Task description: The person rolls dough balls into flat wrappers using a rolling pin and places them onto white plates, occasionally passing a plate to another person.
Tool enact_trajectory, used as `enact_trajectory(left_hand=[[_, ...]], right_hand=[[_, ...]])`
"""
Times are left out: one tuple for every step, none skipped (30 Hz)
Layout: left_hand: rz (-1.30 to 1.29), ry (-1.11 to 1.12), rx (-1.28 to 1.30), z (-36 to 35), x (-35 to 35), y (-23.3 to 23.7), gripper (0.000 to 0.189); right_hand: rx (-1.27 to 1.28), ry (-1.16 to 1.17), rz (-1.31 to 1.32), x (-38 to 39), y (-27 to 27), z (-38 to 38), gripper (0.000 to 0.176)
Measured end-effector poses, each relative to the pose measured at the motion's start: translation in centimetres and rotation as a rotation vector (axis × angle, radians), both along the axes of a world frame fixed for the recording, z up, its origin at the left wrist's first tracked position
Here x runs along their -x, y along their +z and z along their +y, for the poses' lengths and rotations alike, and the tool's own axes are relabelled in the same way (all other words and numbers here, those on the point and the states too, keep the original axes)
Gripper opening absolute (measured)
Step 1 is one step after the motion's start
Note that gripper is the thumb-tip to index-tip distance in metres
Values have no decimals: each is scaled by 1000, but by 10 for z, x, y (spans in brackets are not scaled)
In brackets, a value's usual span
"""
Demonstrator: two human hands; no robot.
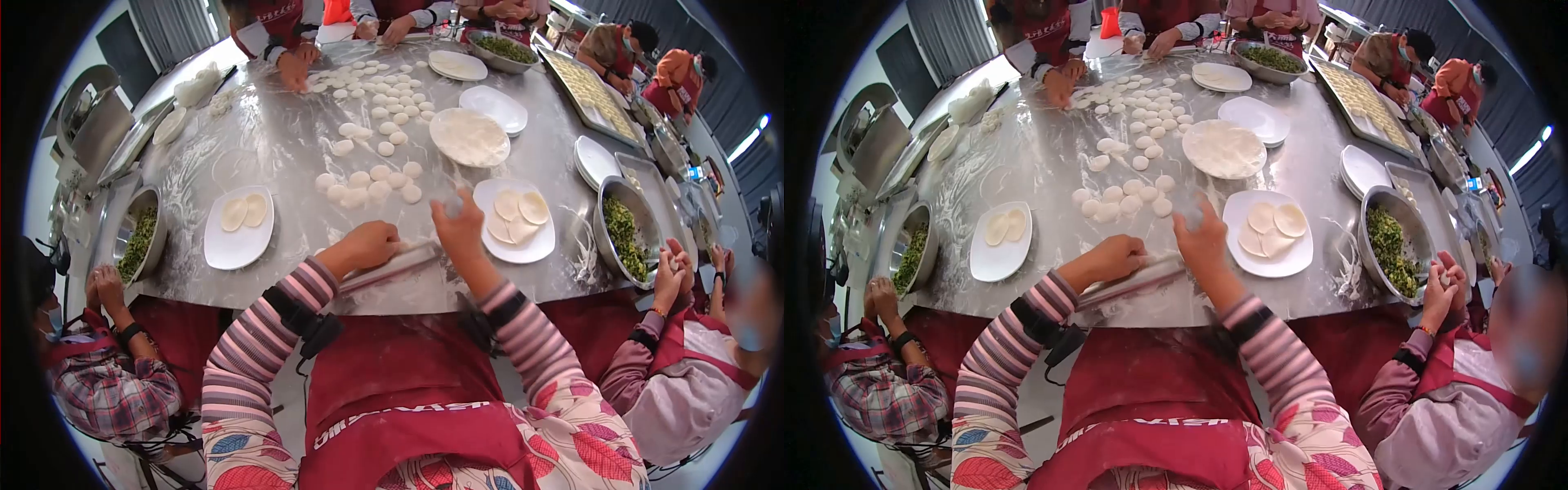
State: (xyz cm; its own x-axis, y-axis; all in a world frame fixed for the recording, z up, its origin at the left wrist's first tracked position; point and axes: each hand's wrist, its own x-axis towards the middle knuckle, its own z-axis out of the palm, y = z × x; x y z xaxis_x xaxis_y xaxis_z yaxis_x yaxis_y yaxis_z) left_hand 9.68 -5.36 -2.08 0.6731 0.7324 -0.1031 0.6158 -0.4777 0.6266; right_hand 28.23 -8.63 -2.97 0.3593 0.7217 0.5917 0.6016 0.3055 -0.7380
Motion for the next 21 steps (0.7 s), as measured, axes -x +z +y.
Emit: enact_trajectory(left_hand=[[28,-43,29,-4,3,2,17],[19,-29,30,-6,6,2,17],[-23,28,121,-9,9,1,18],[-64,82,215,-12,11,-1,19],[-60,84,221,-13,11,-2,19],[-59,56,183,-14,10,-3,20],[-58,21,141,-14,6,-3,21],[-63,-12,92,-13,2,-1,21],[-59,-24,84,-9,-3,-3,21],[-35,-5,71,-4,-8,-7,22],[-12,18,58,0,-9,-11,22],[-16,21,52,0,-9,-5,22],[13,-2,128,-2,-7,4,22],[41,-21,208,-5,-4,6,22],[35,-10,210,-7,1,1,22],[-48,39,195,-10,6,-5,22],[-126,84,183,-13,9,-9,21],[-118,81,193,-15,9,-9,21],[-109,38,138,-18,8,-3,21],[-104,-9,79,-19,6,0,21],[-99,-19,74,-17,1,1,21]], right_hand=[[45,9,-28,-10,-11,-13,30],[78,13,-31,-13,-4,-39,28],[111,53,9,-17,-11,-61,26],[116,63,8,-16,-10,-60,26],[116,66,31,-16,-10,-61,26],[116,59,61,-16,-12,-66,27],[119,16,38,-12,-8,-49,29],[23,-46,-45,-11,-19,-23,31],[21,-12,-26,-7,-13,-4,31],[22,25,-10,-5,-8,5,31],[17,21,-10,-5,-6,1,31],[-16,2,-27,-6,-4,-6,31],[-45,-11,-47,-6,-4,-15,30],[-42,2,-54,-8,-7,-35,30],[8,29,-38,-14,-11,-61,29],[57,54,-18,-16,-10,-72,28],[63,60,-18,-16,-7,-71,28],[81,56,14,-14,-4,-70,28],[98,42,50,-11,-3,-68,27],[73,-8,-7,-10,-6,-47,27],[30,-30,-30,-7,-8,-21,27]])
